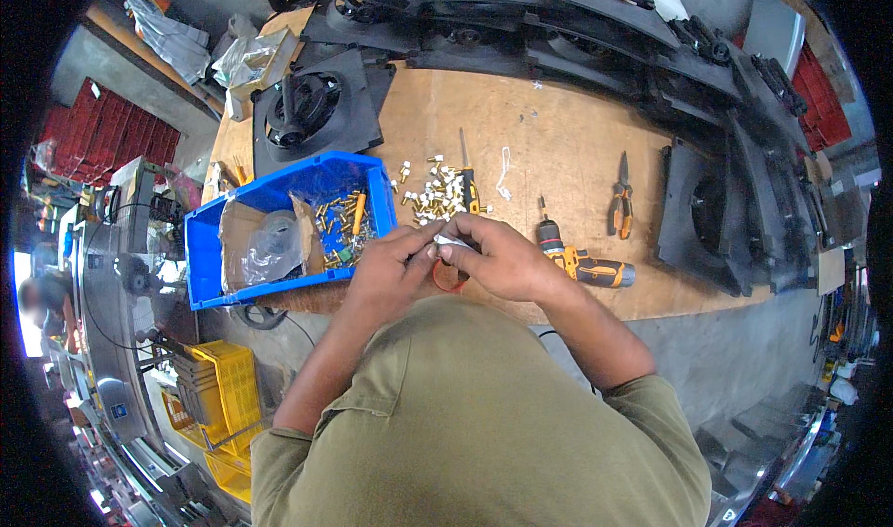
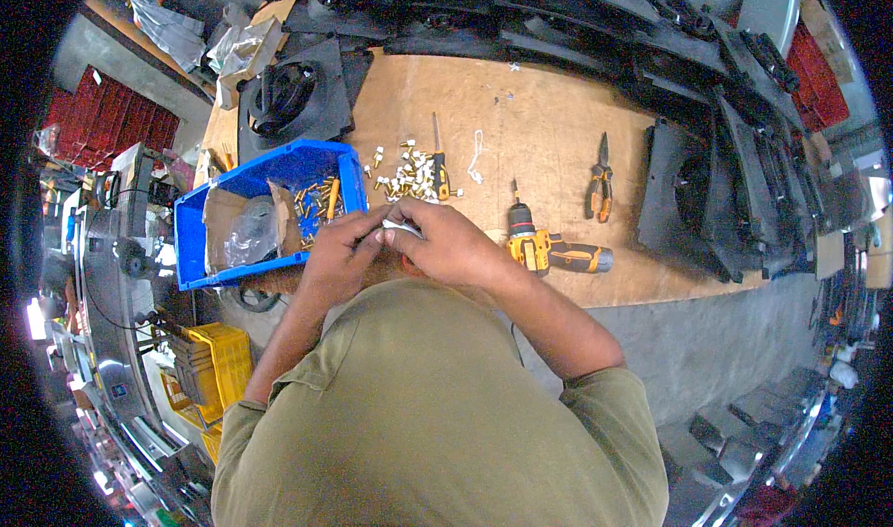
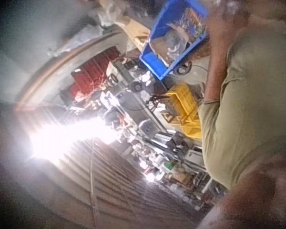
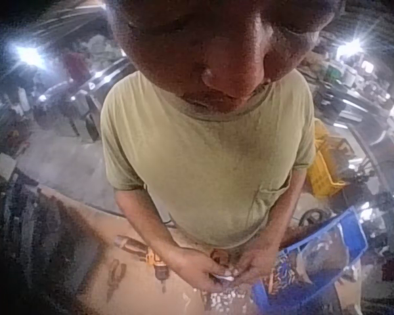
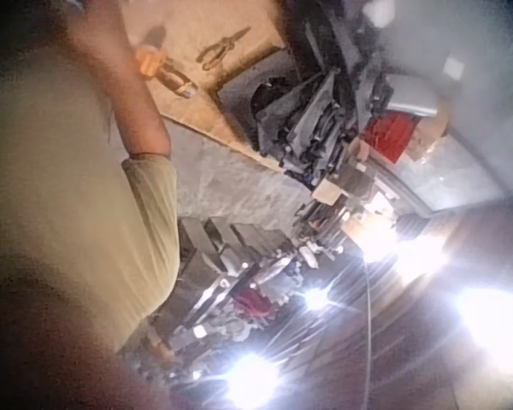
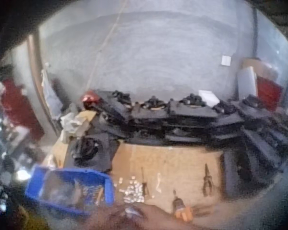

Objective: The person repeatedly picks small brass-colored components from a blue bin and wraps each with white tape, placing the finished units on the table. The workspace includes a cordless drill, pliers, and black plastic parts nearby.

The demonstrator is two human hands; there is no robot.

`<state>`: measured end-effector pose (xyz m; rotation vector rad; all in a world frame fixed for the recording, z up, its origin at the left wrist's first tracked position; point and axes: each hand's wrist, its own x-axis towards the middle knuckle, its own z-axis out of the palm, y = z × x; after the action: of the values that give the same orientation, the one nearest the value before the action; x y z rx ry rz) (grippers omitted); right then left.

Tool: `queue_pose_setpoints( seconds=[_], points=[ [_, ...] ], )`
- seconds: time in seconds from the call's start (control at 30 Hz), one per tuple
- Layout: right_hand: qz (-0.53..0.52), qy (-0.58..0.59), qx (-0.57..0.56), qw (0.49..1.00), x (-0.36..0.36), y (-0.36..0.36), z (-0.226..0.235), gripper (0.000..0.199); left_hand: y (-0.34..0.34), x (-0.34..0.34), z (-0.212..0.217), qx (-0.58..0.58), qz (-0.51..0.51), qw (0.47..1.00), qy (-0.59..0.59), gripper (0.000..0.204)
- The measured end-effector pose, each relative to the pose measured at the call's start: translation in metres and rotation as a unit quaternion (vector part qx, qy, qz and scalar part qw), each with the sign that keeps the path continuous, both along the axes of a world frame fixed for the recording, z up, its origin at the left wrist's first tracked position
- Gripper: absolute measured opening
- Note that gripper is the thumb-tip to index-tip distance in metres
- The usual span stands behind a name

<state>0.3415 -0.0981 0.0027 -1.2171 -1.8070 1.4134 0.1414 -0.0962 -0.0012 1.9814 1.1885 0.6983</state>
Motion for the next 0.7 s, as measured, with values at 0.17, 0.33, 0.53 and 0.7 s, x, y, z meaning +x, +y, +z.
queue_pose_setpoints(
  seconds=[0.17, 0.33, 0.53, 0.7],
  points=[
    [-0.022, -0.014, 0.016, 1.000, -0.0043, -0.0038, 0.0020, 0.021, -0.0081, 0.0088, -0.0016, -0.167, 0.069, 0.976, -0.121, 0.029],
    [-0.034, -0.031, 0.047, 0.998, -0.0054, -0.0048, 0.0057, 0.020, -0.0082, 0.0065, 0.0030, -0.045, 0.052, 0.997, -0.031, 0.029],
    [-0.030, -0.045, 0.129, 0.990, -0.0059, -0.0077, 0.0065, 0.018, -0.0052, 0.0067, -0.0001, -0.181, 0.098, 0.965, -0.162, 0.028],
    [-0.033, -0.060, 0.165, 0.984, -0.0058, -0.0083, 0.0062, 0.017, -0.0018, 0.0023, 0.0010, -0.211, 0.069, 0.948, -0.226, 0.029]
  ],
)
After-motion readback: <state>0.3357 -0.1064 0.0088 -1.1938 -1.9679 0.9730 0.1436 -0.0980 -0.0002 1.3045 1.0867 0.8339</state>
